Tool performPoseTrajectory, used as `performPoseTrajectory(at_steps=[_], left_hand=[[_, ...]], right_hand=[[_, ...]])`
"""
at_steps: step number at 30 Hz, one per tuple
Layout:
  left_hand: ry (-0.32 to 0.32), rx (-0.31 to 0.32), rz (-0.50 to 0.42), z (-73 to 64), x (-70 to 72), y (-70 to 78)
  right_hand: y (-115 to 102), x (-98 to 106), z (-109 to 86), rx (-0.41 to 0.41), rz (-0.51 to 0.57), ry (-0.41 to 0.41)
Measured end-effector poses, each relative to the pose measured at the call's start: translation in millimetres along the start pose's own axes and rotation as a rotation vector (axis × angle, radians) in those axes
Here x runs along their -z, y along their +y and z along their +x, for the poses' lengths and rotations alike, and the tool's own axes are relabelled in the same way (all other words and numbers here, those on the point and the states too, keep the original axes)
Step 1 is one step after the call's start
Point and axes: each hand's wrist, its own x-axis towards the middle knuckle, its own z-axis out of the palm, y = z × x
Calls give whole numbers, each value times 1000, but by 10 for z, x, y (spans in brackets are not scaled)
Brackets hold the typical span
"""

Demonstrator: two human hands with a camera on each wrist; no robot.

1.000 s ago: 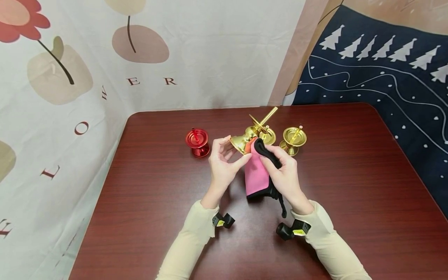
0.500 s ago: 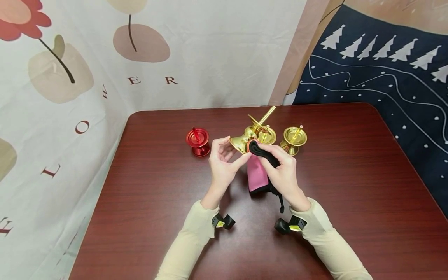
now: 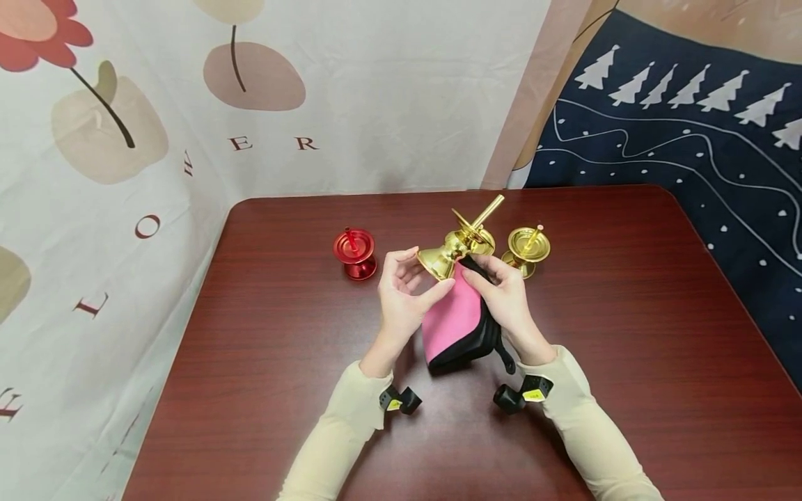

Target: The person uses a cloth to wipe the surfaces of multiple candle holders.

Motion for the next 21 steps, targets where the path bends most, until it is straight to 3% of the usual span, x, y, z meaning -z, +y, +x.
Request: performPoseTrajectory(at_steps=[4,12,17,21], left_hand=[[-5,-8,36,-6,-1,1],[36,-97,132,46,37,-14],[35,-160,249,66,93,-38],[3,-293,384,59,119,-81]], right_hand=[[-21,-29,-2,-32,54,-21],[-110,4,-107,86,-20,-45],[-246,5,-179,326,-166,31],[-297,-26,-200,539,-317,170]])
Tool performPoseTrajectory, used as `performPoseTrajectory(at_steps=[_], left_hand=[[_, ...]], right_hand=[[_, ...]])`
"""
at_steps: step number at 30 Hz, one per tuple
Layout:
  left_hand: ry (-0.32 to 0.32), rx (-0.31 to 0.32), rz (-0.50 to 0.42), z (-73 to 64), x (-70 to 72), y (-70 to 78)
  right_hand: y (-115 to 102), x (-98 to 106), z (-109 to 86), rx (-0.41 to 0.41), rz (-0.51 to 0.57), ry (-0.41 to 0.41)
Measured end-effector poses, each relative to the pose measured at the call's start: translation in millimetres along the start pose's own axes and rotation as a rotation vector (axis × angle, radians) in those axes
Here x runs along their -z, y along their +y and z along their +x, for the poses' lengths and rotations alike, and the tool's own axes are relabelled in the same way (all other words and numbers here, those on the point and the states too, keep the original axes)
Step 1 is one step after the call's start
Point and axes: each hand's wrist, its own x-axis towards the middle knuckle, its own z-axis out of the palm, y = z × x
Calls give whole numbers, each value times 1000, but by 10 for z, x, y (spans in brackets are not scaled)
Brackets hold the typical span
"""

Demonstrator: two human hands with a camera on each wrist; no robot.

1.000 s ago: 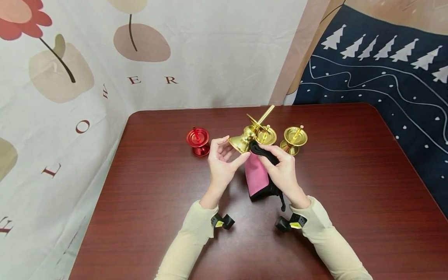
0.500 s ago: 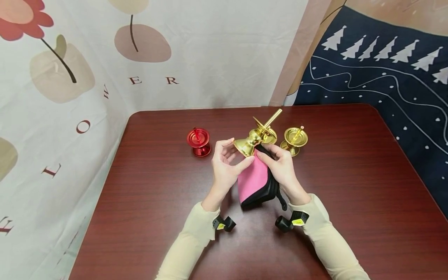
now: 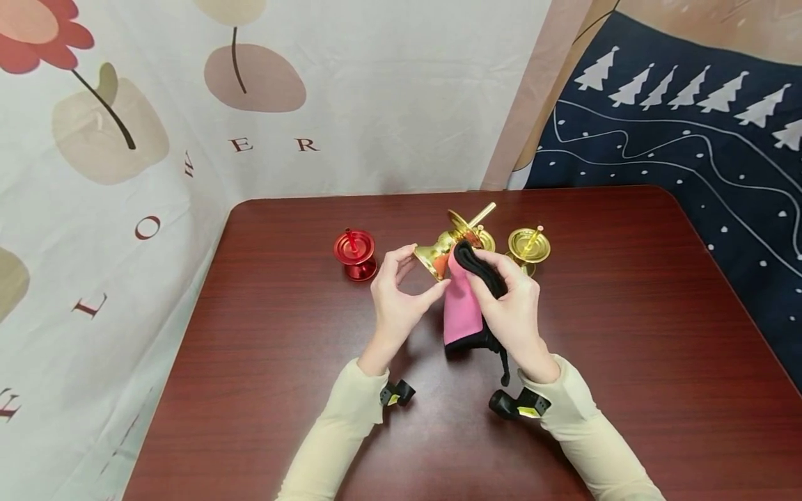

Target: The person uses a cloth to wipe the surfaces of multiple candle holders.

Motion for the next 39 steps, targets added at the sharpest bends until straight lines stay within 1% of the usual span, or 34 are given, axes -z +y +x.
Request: performPoseTrajectory(at_steps=[1,2,4,6,8,10,12,15,18,21,23,26,28,30,33,36,39], left_hand=[[-5,-46,41,-7,0,-13],[-10,-93,75,-13,-2,-28],[-22,-173,146,-25,-4,-55],[-25,-227,189,-32,-7,-73],[-24,-250,204,-36,-10,-78],[-16,-252,195,-37,-14,-73],[-4,-235,166,-36,-18,-60],[23,-187,114,-33,-23,-38],[50,-122,62,-21,-20,-8],[62,-63,20,-3,-8,48],[64,-35,3,18,4,138],[66,-9,-26,51,26,276],[63,11,-54,67,37,337],[60,37,-88,68,39,334],[58,85,-150,53,29,256],[63,139,-195,30,13,180],[63,173,-238,18,3,164]], right_hand=[[-15,-7,2,34,-27,24],[28,-22,-7,65,-48,41],[22,-39,-3,113,-69,55],[25,-57,1,154,-74,55],[35,-73,0,185,-65,41],[47,-86,-12,201,-49,31],[63,-95,-31,204,-37,29],[104,-111,-67,198,-10,19],[173,-119,-100,174,-2,0],[224,-118,-112,104,16,-32],[238,-120,-106,35,39,-53],[239,-121,-85,-80,121,-94],[250,-122,-69,-165,183,-119],[261,-121,-50,-253,242,-144],[259,-112,-12,-373,292,-157],[253,-107,28,-455,338,-123],[254,-106,69,-516,450,-59]])
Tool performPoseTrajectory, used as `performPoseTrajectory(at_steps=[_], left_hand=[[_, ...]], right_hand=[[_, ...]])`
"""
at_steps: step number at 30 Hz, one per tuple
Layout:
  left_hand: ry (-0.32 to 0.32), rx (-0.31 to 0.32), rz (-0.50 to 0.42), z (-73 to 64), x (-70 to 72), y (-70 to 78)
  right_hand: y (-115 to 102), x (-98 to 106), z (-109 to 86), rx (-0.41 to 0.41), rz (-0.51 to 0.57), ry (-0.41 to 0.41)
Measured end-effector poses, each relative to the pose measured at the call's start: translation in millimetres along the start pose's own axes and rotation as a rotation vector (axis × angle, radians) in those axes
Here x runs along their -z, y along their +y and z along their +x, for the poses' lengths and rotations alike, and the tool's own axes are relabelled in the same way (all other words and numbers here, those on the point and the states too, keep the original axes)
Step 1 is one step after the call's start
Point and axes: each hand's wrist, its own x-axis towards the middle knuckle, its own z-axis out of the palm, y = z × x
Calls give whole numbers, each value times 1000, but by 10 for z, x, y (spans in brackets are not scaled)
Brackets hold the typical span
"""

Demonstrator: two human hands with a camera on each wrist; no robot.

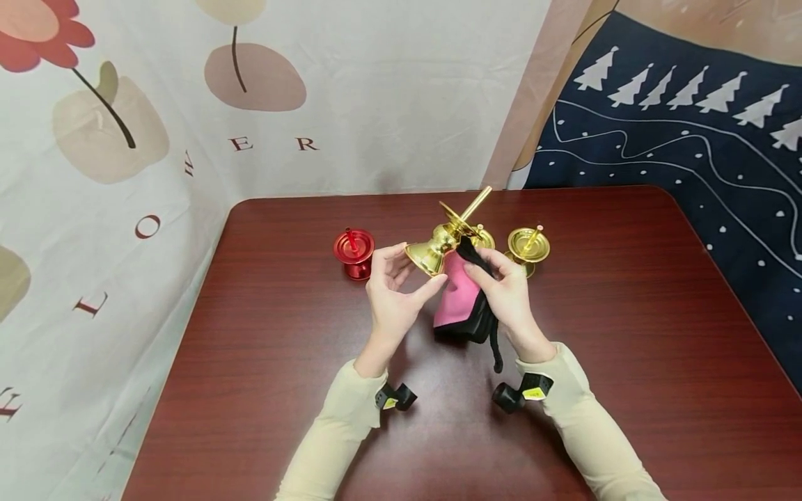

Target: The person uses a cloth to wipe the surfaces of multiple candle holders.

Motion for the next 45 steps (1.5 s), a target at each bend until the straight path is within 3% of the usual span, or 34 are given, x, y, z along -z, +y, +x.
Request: performPoseTrajectory(at_steps=[6,11,15,20,24,28,35,37,41,45], left_hand=[[-40,28,-66,-13,-49,55],[-74,49,-67,-18,-75,59],[-68,63,-49,-12,-68,59],[-36,56,-31,10,-53,43],[6,50,19,57,-16,22],[18,64,66,69,19,-26],[-5,25,109,28,19,-82],[-13,6,98,25,11,-78],[-8,11,61,25,-1,-66],[13,40,19,35,-1,-47]], right_hand=[[-46,-28,50,-218,261,3],[-54,-39,87,-370,424,-81],[-52,-4,103,-368,440,-148],[-60,72,61,-326,340,-185],[-107,90,-13,-234,186,-195],[-197,60,-87,-69,50,-183],[-230,-2,-116,375,-179,-99],[-202,-15,-117,461,-248,-88],[-148,-27,-120,536,-302,-86],[-66,-7,-105,504,-309,-94]])
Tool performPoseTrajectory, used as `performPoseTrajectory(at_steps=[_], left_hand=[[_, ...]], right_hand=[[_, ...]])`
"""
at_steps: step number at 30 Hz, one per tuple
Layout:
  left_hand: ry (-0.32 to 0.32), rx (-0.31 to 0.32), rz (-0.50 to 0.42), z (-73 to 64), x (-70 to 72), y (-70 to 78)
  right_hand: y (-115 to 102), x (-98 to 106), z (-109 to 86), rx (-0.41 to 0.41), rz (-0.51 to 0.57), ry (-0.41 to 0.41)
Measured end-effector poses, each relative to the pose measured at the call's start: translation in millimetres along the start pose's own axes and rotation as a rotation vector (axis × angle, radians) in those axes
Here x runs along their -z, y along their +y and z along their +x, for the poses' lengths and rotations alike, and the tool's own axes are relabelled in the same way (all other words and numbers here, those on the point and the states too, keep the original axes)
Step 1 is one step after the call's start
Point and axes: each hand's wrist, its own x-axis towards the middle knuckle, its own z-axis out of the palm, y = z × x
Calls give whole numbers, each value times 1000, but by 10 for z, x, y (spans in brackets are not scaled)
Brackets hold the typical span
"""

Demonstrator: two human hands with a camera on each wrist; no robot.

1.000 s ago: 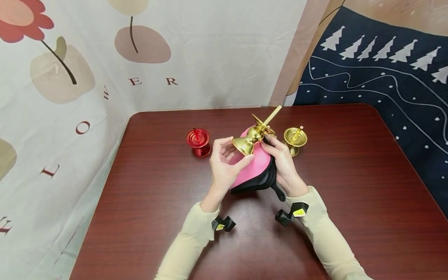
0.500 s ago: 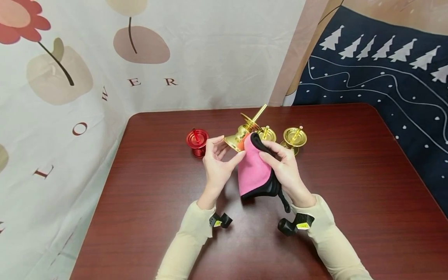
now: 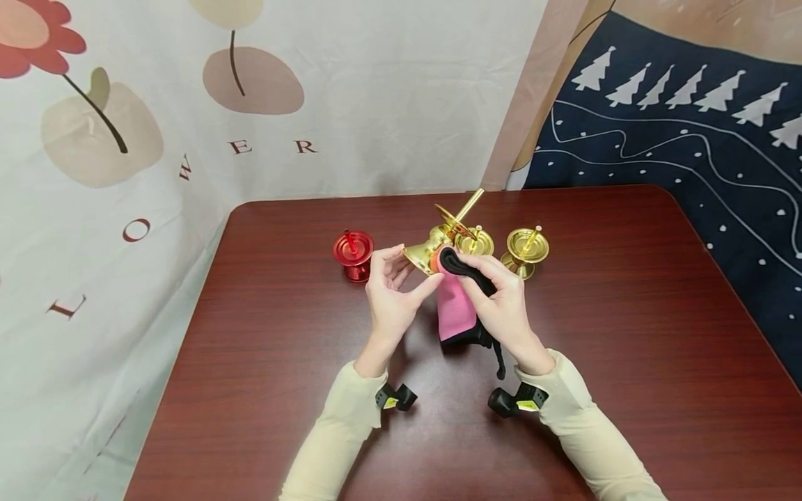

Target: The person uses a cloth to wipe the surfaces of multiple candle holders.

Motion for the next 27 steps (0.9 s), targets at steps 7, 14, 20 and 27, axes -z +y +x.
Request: performPoseTrajectory(at_steps=[7,14,20,27], left_hand=[[-5,76,-114,-1,-12,30],[-27,128,-169,-20,-53,32],[-78,220,-197,8,-45,19],[-93,265,-69,36,-20,-23]], right_hand=[[111,4,-8,-290,45,-54],[100,-11,43,-550,258,46],[77,-13,30,-512,246,63],[109,-29,-14,-388,175,27]])
